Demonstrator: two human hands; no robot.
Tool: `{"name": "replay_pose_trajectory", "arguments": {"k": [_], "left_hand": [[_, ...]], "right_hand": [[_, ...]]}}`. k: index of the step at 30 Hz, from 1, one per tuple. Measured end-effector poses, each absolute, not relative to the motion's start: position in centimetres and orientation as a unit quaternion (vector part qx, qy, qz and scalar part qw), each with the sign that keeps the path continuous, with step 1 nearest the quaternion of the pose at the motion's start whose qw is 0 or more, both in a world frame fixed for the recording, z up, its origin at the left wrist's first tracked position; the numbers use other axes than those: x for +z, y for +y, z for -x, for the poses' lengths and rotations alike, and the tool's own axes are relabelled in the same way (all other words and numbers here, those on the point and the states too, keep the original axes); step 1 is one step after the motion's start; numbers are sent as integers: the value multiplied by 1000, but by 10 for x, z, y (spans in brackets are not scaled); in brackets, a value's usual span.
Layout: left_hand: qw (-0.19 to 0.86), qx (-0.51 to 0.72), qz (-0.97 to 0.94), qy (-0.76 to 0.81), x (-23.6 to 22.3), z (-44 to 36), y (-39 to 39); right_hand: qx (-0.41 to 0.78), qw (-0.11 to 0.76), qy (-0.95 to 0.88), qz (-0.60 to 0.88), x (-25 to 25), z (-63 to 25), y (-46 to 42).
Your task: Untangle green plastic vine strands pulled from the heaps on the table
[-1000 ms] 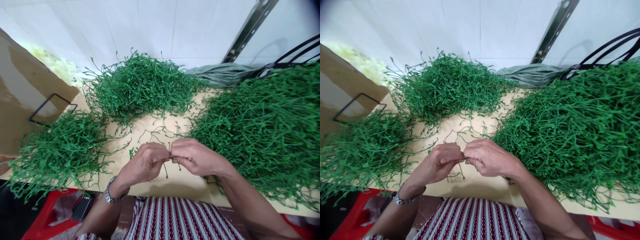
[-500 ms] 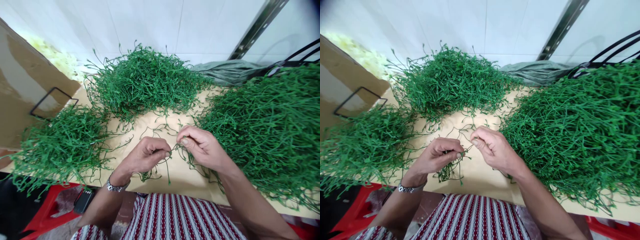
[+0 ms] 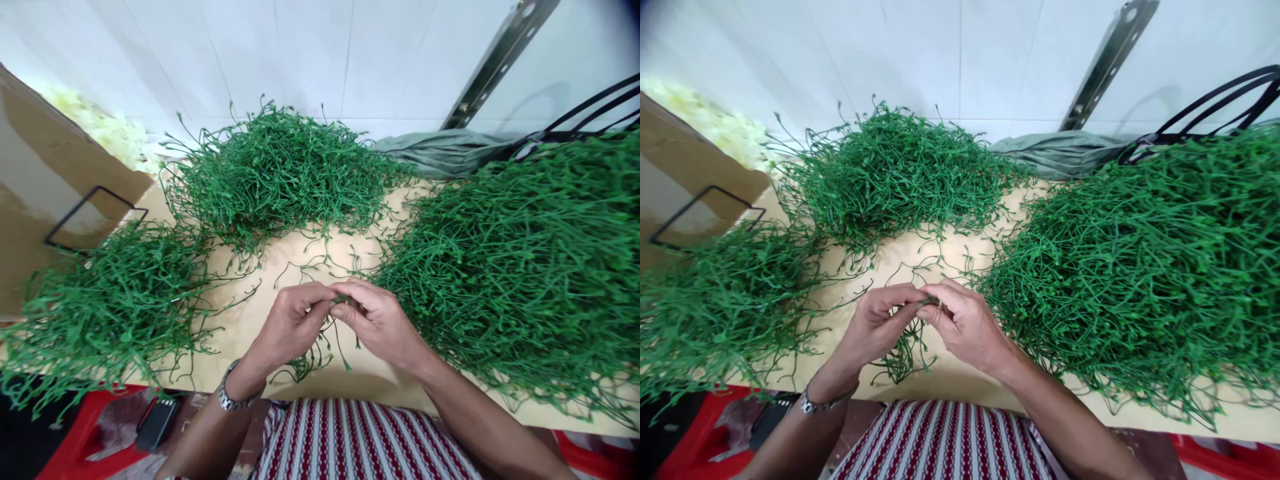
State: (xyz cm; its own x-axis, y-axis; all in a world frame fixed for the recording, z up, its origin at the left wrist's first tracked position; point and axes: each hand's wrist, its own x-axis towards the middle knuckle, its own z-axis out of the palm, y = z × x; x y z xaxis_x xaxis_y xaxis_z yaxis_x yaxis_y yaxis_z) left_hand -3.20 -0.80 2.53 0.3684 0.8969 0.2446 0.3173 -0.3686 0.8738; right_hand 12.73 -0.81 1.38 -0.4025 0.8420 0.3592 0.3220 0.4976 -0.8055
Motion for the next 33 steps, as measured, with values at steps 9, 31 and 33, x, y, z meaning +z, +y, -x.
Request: {"name": "replay_pose_trajectory", "arguments": {"k": [9, 31, 33], "left_hand": [[208, 223, -858, 414, 44, 39, -9], [430, 367, -720, 404, 39, 39, 4], [409, 392, -712, 415, 34, 38, 2]], "right_hand": [[134, 276, -889, 339, 25, -139, -5], [408, 372, -716, 427, 17, -131, 3], [429, 362, -715, 417, 13, -125, 2]]}}
